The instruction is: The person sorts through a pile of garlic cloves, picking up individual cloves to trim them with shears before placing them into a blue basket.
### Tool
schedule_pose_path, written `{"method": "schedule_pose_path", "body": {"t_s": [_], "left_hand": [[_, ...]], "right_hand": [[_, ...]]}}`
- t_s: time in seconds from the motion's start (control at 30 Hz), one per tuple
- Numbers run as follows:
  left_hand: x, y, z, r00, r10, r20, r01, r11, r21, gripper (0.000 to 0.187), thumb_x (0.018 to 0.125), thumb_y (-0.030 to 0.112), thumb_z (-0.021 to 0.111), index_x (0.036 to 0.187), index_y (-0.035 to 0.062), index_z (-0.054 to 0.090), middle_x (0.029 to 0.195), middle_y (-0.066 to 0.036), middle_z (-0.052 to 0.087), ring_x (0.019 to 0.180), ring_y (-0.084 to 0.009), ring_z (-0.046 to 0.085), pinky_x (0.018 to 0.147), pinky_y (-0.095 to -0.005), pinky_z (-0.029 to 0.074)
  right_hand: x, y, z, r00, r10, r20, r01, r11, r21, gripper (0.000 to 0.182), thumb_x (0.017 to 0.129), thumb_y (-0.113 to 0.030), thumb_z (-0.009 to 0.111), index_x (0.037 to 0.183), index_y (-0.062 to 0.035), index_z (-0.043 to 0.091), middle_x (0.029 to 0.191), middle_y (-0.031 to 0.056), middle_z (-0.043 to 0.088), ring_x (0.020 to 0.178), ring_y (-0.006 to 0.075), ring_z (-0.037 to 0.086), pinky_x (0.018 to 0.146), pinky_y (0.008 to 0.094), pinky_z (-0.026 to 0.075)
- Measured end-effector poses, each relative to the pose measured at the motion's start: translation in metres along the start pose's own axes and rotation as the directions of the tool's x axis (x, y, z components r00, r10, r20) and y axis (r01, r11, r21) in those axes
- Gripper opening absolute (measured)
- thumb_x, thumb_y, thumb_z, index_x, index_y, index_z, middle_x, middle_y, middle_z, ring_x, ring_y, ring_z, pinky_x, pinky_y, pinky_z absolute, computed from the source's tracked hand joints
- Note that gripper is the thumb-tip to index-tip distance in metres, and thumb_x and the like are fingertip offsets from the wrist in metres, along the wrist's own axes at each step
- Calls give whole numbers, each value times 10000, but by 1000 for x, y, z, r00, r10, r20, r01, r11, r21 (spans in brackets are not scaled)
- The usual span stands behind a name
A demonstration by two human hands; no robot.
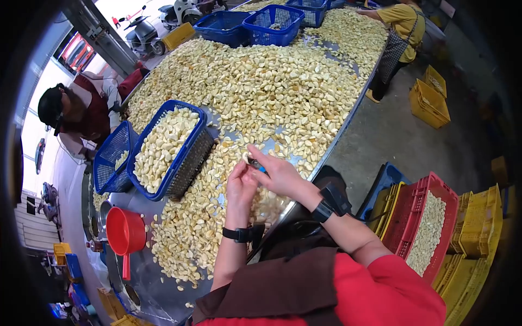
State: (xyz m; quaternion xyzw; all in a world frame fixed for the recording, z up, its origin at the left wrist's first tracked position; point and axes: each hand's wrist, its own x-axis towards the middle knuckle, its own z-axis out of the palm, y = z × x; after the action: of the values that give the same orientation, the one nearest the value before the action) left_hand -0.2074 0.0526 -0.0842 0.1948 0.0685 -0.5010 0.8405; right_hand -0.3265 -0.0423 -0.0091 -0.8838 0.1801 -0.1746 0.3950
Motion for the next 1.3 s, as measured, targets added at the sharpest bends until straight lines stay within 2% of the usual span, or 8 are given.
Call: {"method": "schedule_pose_path", "body": {"t_s": [0.67, 0.8, 0.83, 0.87, 0.93, 0.97, 1.13, 1.3], "left_hand": [[6, 5, 15, 994, 5, 107, -37, 953, 300, 89, 906, 15, 536, 969, 10, 598, 896, -106, 639, 763, -177, 628, 664, -290, 529], [16, -2, 24, 1000, 2, -17, 4, 935, 353, 126, 902, 40, 548, 1022, 12, 574, 938, -107, 642, 749, -156, 616, 697, -273, 542], [20, -3, 25, 999, -33, 6, 29, 939, 342, 156, 904, 53, 550, 1054, 11, 552, 943, -120, 640, 767, -159, 622, 704, -268, 540], [26, -5, 27, 1000, -28, 3, 26, 939, 343, 156, 904, 53, 550, 1054, 11, 552, 943, -120, 640, 767, -159, 622, 704, -268, 540], [20, -7, 30, 997, -49, -59, 65, 952, 300, 168, 894, 37, 563, 1061, 25, 560, 942, -125, 638, 756, -137, 618, 667, -223, 525], [22, -6, 29, 997, -31, -71, 53, 945, 322, 202, 895, 39, 562, 1095, 37, 543, 966, -134, 636, 755, -129, 615, 654, -210, 520], [14, 30, 38, 984, 134, -114, -90, 939, 332, 188, 898, 46, 562, 1085, 31, 546, 955, -141, 645, 746, -141, 624, 625, -215, 520], [4, 56, 45, 910, 396, -119, -276, 796, 538, 186, 887, 49, 586, 1069, 19, 562, 956, -117, 651, 772, -144, 634, 634, -215, 518]], "right_hand": [[7, 1, -15, 994, 37, 100, -15, 977, -211, 586, 904, -344, 515, 1415, -135, 319, 984, 226, 633, 856, 403, 613, 742, 438, 499], [18, 35, -12, 993, 42, 111, -51, 995, 81, 525, 933, -325, 487, 1400, -127, 352, 977, 186, 646, 827, 365, 628, 746, 413, 498], [24, 35, -14, 954, 250, 167, -298, 854, 425, 502, 951, -308, 484, 1403, -129, 361, 847, 88, 639, 664, 233, 615, 597, 334, 499], [33, 44, -20, 954, 247, 172, -298, 853, 428, 502, 951, -308, 484, 1403, -129, 361, 847, 88, 639, 664, 233, 615, 597, 334, 499], [38, 54, -27, 891, 289, 350, -410, 181, 894, 449, 959, -284, 487, 1368, -118, 406, 737, 4, 564, 506, 93, 500, 436, 233, 412], [40, 54, -28, 885, 352, 306, -395, 218, 892, 376, 956, -271, 487, 1292, -104, 463, 680, -13, 509, 416, 39, 403, 359, 183, 306], [62, 89, -8, 831, 335, 444, -556, 490, 671, 466, 945, -280, 506, 1344, -56, 418, 713, -7, 547, 494, 63, 480, 431, 210, 385], [74, 56, 9, 928, 215, 305, -326, 865, 381, 584, 905, -313, 539, 1372, -9, 363, 785, 105, 629, 716, 271, 602, 688, 350, 477]]}}
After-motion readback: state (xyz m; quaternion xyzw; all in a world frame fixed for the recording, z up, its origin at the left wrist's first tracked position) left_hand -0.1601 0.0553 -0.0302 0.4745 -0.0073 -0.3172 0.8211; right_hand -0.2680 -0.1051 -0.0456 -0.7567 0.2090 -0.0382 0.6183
